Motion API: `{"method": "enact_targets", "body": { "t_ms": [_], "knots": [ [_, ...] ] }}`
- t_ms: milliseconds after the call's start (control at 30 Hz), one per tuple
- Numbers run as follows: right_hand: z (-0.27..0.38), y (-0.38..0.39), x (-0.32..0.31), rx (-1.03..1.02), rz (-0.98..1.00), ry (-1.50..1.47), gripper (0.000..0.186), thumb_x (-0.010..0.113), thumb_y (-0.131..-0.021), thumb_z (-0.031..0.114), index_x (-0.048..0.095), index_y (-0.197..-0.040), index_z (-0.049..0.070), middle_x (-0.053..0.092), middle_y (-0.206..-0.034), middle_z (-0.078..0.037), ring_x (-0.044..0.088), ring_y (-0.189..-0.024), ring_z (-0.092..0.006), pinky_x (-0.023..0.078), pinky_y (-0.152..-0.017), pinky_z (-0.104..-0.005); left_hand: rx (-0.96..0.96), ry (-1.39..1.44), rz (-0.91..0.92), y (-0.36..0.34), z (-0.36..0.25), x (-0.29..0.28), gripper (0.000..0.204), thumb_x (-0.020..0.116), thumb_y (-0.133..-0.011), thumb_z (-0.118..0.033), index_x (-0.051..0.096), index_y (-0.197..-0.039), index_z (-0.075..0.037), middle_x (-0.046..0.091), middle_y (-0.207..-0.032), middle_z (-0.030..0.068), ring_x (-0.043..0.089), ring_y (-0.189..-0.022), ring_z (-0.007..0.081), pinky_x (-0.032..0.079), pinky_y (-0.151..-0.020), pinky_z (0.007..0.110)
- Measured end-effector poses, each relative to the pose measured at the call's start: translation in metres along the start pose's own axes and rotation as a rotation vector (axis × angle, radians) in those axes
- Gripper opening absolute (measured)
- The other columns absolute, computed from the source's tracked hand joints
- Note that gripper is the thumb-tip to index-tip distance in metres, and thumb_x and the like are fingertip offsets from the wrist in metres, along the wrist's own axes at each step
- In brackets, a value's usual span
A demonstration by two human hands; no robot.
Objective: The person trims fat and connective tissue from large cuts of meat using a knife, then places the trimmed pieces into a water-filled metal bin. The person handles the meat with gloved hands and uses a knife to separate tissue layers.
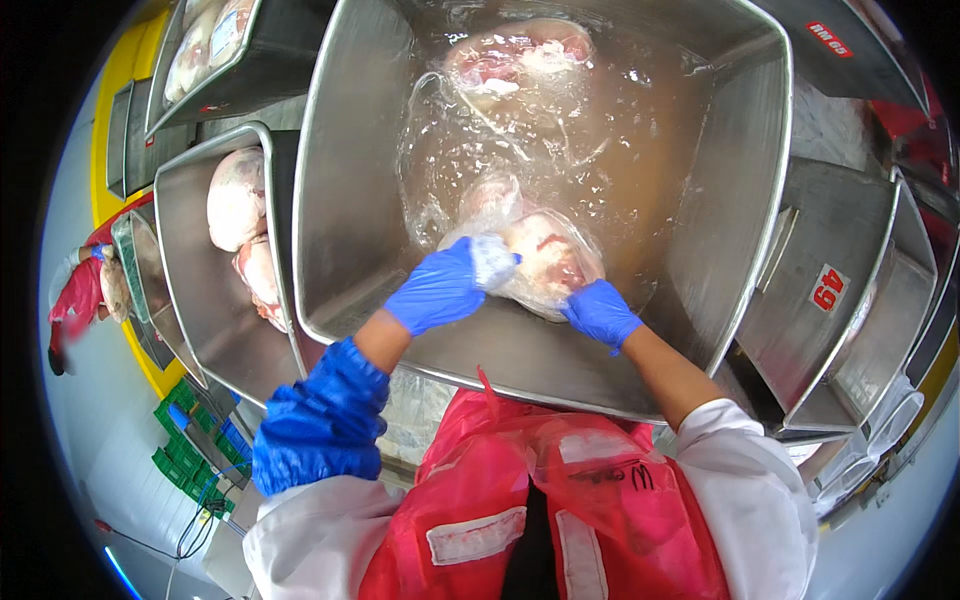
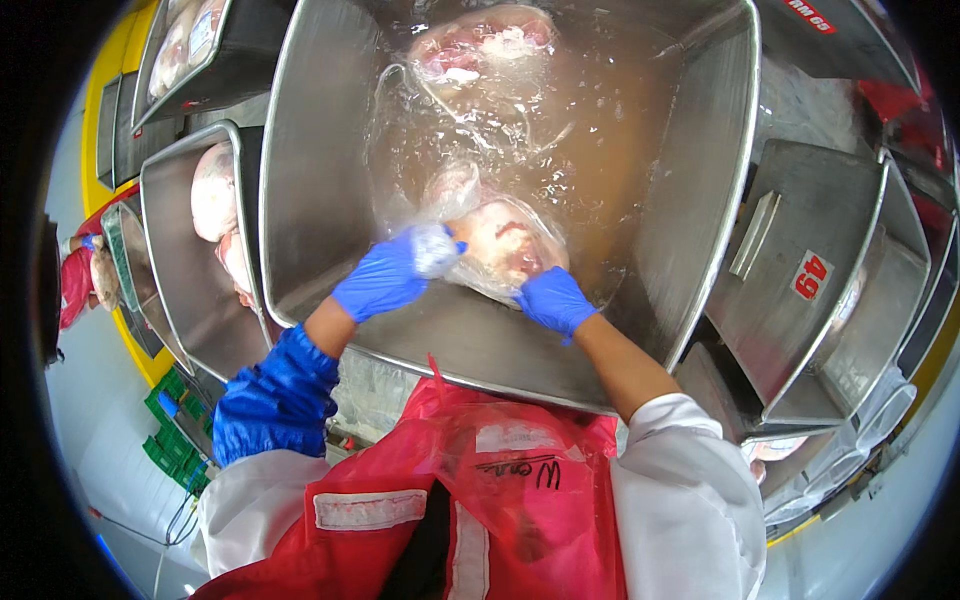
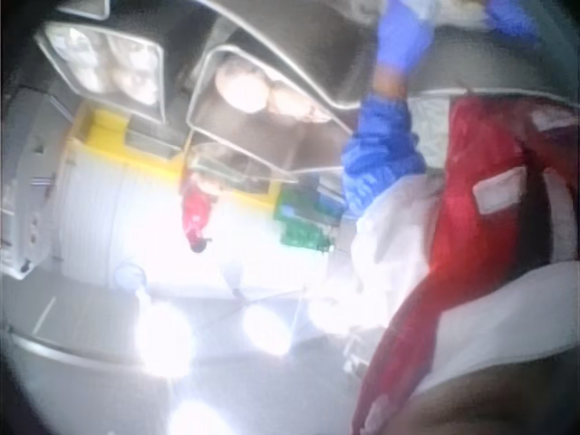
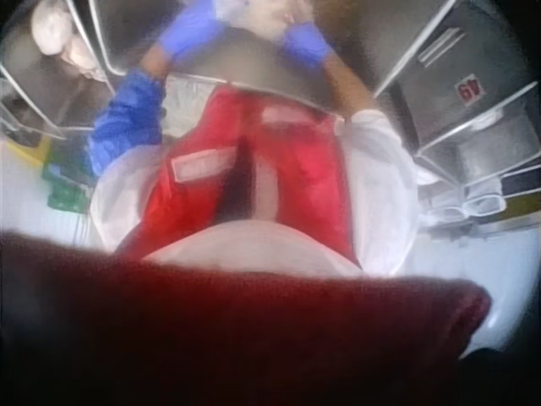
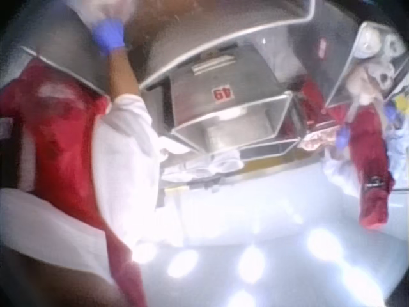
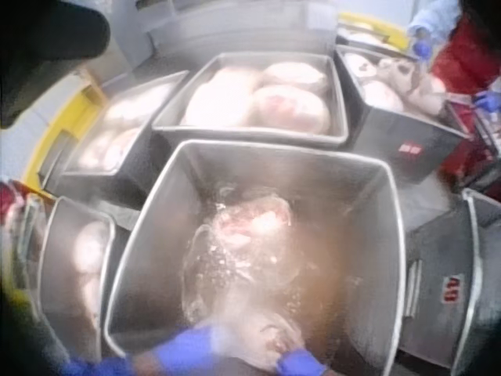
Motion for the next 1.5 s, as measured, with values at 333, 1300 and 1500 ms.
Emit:
{"method": "enact_targets", "body": {
  "t_ms": [333, 1300, 1500],
  "knots": [
    [0.047, -0.056, 0.043, -0.228, 0.04, -0.099, 0.02, 0.053, -0.078, 0.022, 0.061, -0.086, 0.006, 0.06, -0.083, -0.018, 0.059, -0.078, -0.0323, 0.048, -0.066, -0.0416, -0.11, -0.159, 0.707, 0.053, 0.077, 0.133, 0.019, 0.052, -0.066, -0.023, 0.064, -0.063, -0.009, 0.062, -0.064, 0.014, 0.061, -0.059, 0.0318, 0.048, -0.056, 0.041],
    [-0.014, -0.036, 0.087, -0.423, 0.177, 0.293, 0.019, 0.051, -0.079, 0.021, 0.061, -0.091, 0.011, 0.054, -0.111, -0.01, 0.049, -0.107, -0.0283, 0.036, -0.093, -0.0474, -0.133, -0.013, 0.615, 0.017, 0.04, 0.087, 0.02, 0.052, -0.061, -0.023, 0.064, -0.062, -0.006, 0.06, -0.064, 0.0176, 0.059, -0.06, 0.0359, 0.046, -0.057, 0.045],
    [0.013, -0.006, 0.111, 0.25, 0.244, -0.325, 0.03, 0.047, -0.087, 0.031, 0.059, -0.081, 0.003, 0.059, -0.08, -0.02, 0.056, -0.075, -0.0371, 0.045, -0.071, -0.0447, -0.215, -0.093, 0.533, 0.033, 0.085, 0.086, 0.022, 0.055, -0.064, -0.024, 0.062, -0.061, -0.003, 0.058, -0.063, 0.0211, 0.057, -0.059, 0.0386, 0.046, -0.058, 0.047]
  ]
}}
Point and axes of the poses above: each hand's wrist, its own y-axis away from the middle knuckle, its own x-axis out of the palm, z = x × y, the point moved 7 cm from there along -y, towards the middle knuckle
